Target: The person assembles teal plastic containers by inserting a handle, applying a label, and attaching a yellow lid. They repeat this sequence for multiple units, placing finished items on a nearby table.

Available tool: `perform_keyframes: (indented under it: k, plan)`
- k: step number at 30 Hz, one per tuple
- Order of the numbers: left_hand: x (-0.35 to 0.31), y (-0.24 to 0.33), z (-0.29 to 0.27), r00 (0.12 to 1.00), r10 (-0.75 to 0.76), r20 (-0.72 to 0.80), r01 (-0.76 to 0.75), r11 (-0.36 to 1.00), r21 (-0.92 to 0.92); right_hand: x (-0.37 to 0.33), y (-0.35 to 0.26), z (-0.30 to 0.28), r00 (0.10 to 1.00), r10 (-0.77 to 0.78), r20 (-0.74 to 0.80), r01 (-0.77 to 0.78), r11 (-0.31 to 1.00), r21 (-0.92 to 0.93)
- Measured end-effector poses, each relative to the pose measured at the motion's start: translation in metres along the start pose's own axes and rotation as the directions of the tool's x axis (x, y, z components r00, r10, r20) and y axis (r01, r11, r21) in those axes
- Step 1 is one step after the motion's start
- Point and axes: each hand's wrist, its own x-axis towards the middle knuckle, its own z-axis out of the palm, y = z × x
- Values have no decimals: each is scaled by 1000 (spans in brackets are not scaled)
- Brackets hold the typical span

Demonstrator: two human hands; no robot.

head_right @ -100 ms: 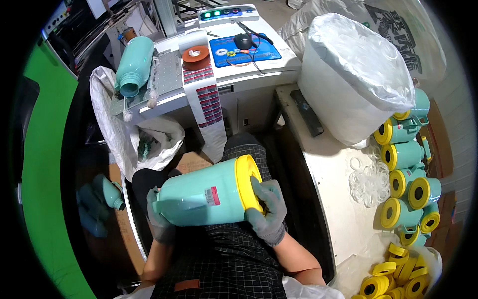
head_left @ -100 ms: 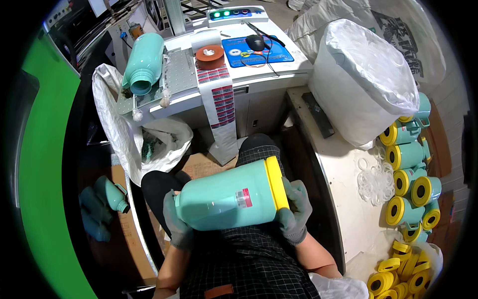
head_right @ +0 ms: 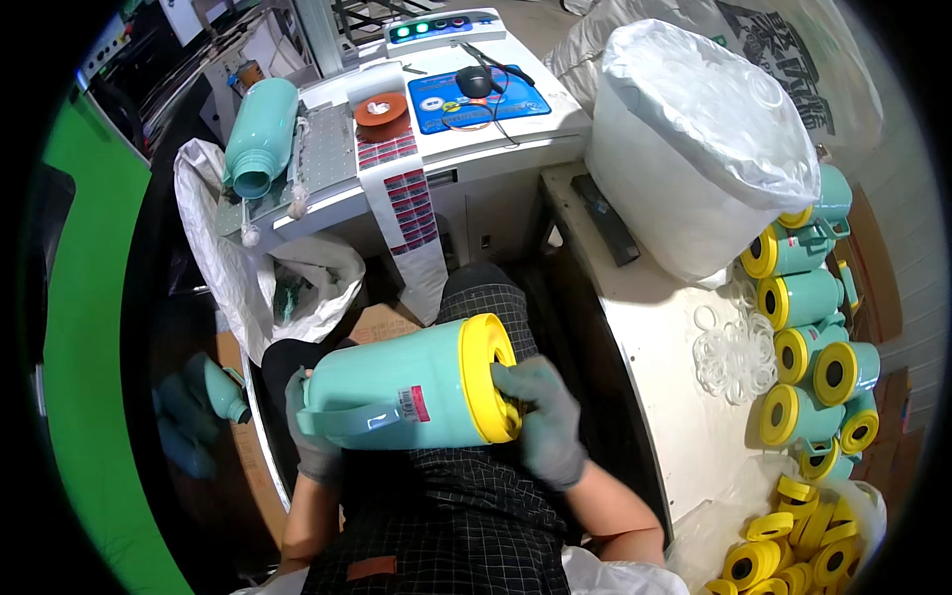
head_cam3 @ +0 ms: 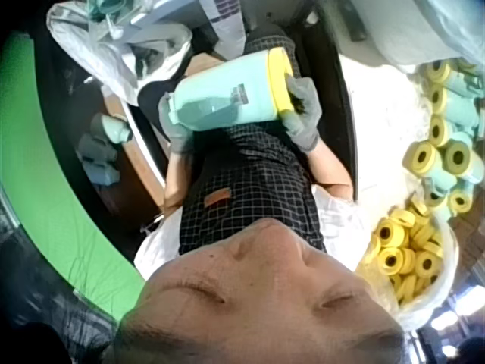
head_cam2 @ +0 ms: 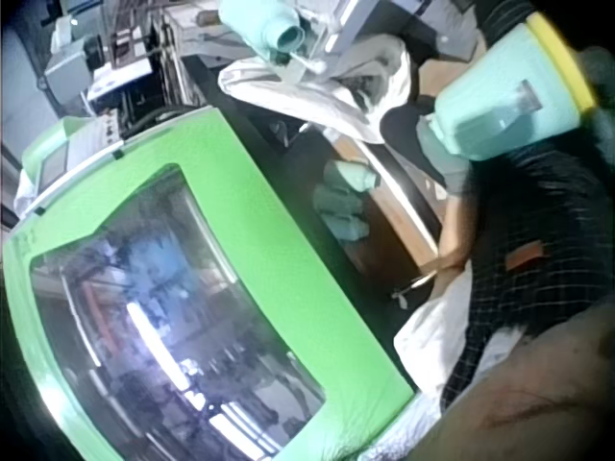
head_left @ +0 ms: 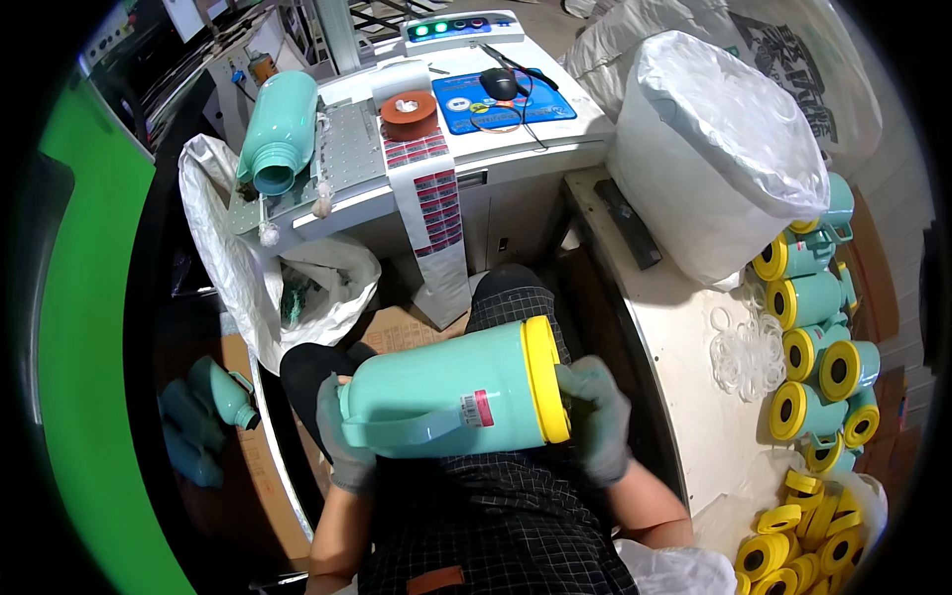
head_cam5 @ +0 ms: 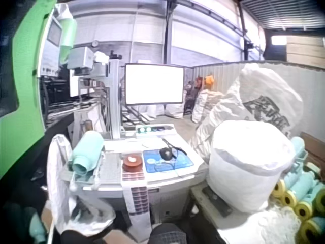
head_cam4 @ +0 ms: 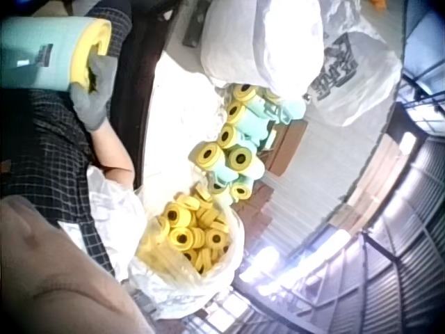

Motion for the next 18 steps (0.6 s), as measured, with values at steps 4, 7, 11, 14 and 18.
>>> perform_keyframes:
  k: [4,7,11,14,18]
  plan:
    - [9,26,10,952,-243,185,297,876,-379,50,-9,-47,960,221,-171,-115,871,478]
    - [4,26,25,956,-196,218,268,886,-378,71,-7,-22,954,74,289,-146,961,235]
    - [2,30,23,989,-40,145,71,973,-221,55,9,-40,997,68,-35,-52,942,331]
    - [5,32,25,978,-70,197,137,926,-352,0,7,-36,970,203,-131,-175,964,200]
    - [-20,78,78,979,14,203,28,979,-202,-55,21,-22,824,175,-539,-218,976,-15]
